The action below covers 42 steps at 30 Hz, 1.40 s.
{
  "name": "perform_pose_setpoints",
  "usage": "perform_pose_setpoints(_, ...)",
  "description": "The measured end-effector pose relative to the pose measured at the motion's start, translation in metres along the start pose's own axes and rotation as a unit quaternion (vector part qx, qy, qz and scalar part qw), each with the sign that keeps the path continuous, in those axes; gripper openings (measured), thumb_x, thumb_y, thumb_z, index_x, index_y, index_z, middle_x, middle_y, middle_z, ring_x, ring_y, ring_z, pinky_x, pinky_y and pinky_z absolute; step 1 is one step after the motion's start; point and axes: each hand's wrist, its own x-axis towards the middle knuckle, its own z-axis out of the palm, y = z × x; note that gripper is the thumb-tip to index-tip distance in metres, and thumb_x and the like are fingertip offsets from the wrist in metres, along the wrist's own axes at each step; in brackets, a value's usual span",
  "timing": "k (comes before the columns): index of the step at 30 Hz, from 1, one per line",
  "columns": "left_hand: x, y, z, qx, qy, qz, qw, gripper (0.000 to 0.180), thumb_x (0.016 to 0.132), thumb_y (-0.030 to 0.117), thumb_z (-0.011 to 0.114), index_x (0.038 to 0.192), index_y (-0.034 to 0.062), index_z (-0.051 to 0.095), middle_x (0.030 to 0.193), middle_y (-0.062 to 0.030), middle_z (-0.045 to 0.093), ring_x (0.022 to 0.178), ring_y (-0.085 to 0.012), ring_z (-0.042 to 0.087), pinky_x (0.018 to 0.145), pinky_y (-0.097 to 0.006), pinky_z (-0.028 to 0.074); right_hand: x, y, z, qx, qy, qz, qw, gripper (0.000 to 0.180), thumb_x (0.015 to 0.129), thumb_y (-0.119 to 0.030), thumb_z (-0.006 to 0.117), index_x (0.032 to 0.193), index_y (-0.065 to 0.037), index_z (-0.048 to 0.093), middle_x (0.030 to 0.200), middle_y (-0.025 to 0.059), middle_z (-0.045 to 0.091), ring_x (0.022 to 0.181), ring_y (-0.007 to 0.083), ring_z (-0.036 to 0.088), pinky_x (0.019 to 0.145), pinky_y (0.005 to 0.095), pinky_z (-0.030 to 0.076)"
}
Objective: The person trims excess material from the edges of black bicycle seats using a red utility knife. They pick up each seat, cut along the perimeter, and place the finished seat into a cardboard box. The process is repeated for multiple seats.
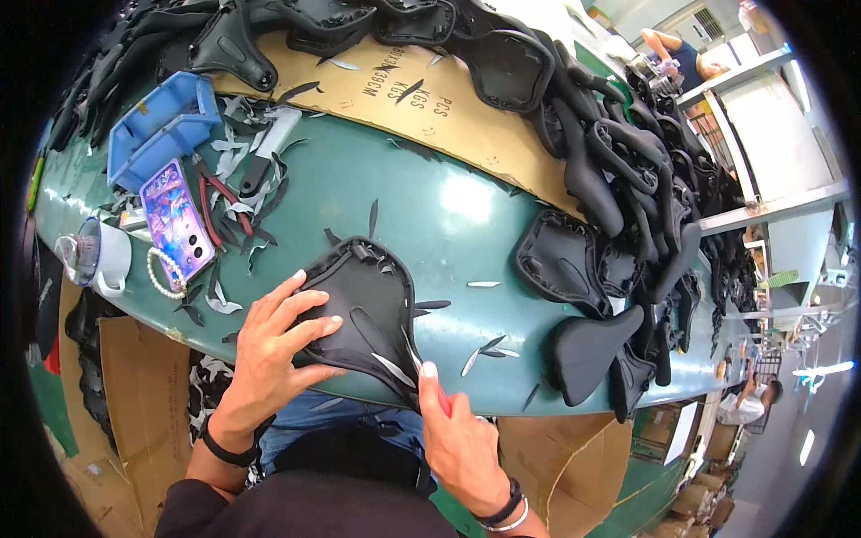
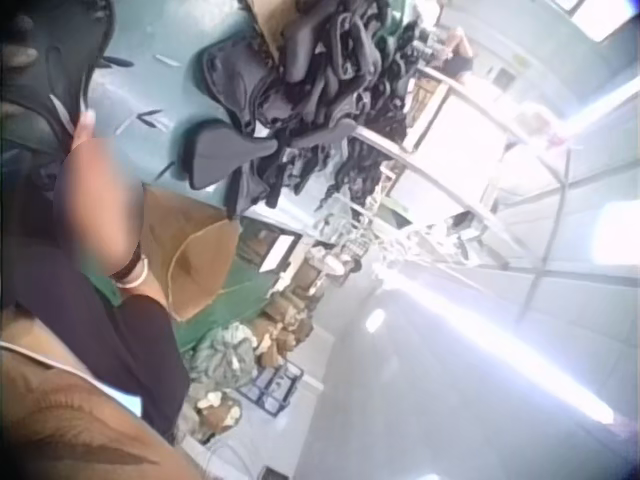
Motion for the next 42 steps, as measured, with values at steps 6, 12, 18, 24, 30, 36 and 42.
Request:
perform_pose_setpoints(6,0.002,-0.002,0.001,-0.022,-0.004,0.011,1.0,0.05,0.054,0.023,0.085,0.099,0.0109,0.065,0.119,-0.0049,0.058,0.126,-0.0309,0.047,0.094,-0.044,0.042,-0.033,0.019,-0.035,0.058,-0.104,0.007,0.993,0.059,0.087,-0.017,0.061,0.142,-0.014,0.039,0.076,0.0072,0.055,0.054,0.0286,0.057,0.045,0.0397,0.045)
perform_pose_setpoints(12,0.001,-0.013,0.002,-0.039,-0.01,0.031,0.999,0.054,0.052,0.022,0.087,0.097,0.0076,0.059,0.12,-0.0073,0.061,0.126,-0.0336,0.049,0.094,-0.045,0.042,0.023,0.015,-0.024,0.172,0.006,-0.124,0.977,0.06,0.081,-0.008,0.066,0.138,-0.015,0.047,0.073,0.0048,0.051,0.055,0.0222,0.055,0.045,0.0371,0.042)
perform_pose_setpoints(18,0.005,-0.014,0.001,-0.046,-0.007,0.03,0.998,0.05,0.05,0.019,0.087,0.091,0.0071,0.06,0.117,-0.0073,0.063,0.124,-0.0323,0.051,0.092,-0.043,0.043,0.036,0.019,-0.02,0.055,-0.102,-0.196,0.974,0.066,0.082,-0.006,0.059,0.143,-0.02,0.037,0.073,0.009,0.046,0.054,0.0249,0.054,0.043,0.038,0.042)
perform_pose_setpoints(24,0.002,-0.013,-0.001,-0.04,-0.022,0.022,0.999,0.052,0.05,0.019,0.087,0.095,0.0071,0.062,0.122,-0.0079,0.06,0.125,-0.0313,0.05,0.095,-0.043,0.043,-0.003,0.038,-0.064,-0.038,-0.228,-0.119,0.966,0.071,0.077,-0.003,0.055,0.143,-0.023,0.036,0.072,0.0108,0.045,0.049,0.0272,0.051,0.043,0.0389,0.043)
perform_pose_setpoints(30,-0.016,0.007,0.005,-0.184,0.148,-0.078,0.969,0.059,0.074,0.02,0.082,0.121,0.0012,0.051,0.13,-0.0188,0.05,0.119,-0.0288,0.051,0.091,-0.037,0.049,-0.009,0.062,-0.024,0.249,0.128,0.011,0.96,0.05,0.084,-0.003,0.063,0.13,0.005,0.042,0.102,0.0178,0.067,0.077,0.0346,0.067,0.067,0.0355,0.054)
perform_pose_setpoints(36,-0.038,0.038,0.022,-0.397,0.146,-0.327,0.845,0.065,0.086,0.019,0.071,0.131,-0.0068,0.032,0.105,-0.0147,0.062,0.083,-0.0143,0.062,0.068,-0.026,0.051,0.012,-0.003,0.023,0.412,-0.003,-0.111,0.905,0.046,0.09,-0.013,0.062,0.129,0.002,0.043,0.12,0.0241,0.058,0.102,0.0389,0.062,0.085,0.0401,0.051)
perform_pose_setpoints(42,-0.047,0.022,-0.006,-0.312,0.02,-0.322,0.893,0.035,0.083,0.015,0.067,0.108,-0.0045,0.052,0.092,-0.0135,0.065,0.083,-0.0155,0.06,0.077,-0.031,0.049,-0.009,0.007,0.022,0.543,0.045,0.062,0.836,0.052,0.095,-0.009,0.048,0.141,0.0,0.026,0.097,0.0131,0.063,0.066,0.0097,0.057,0.059,0.0248,0.05)
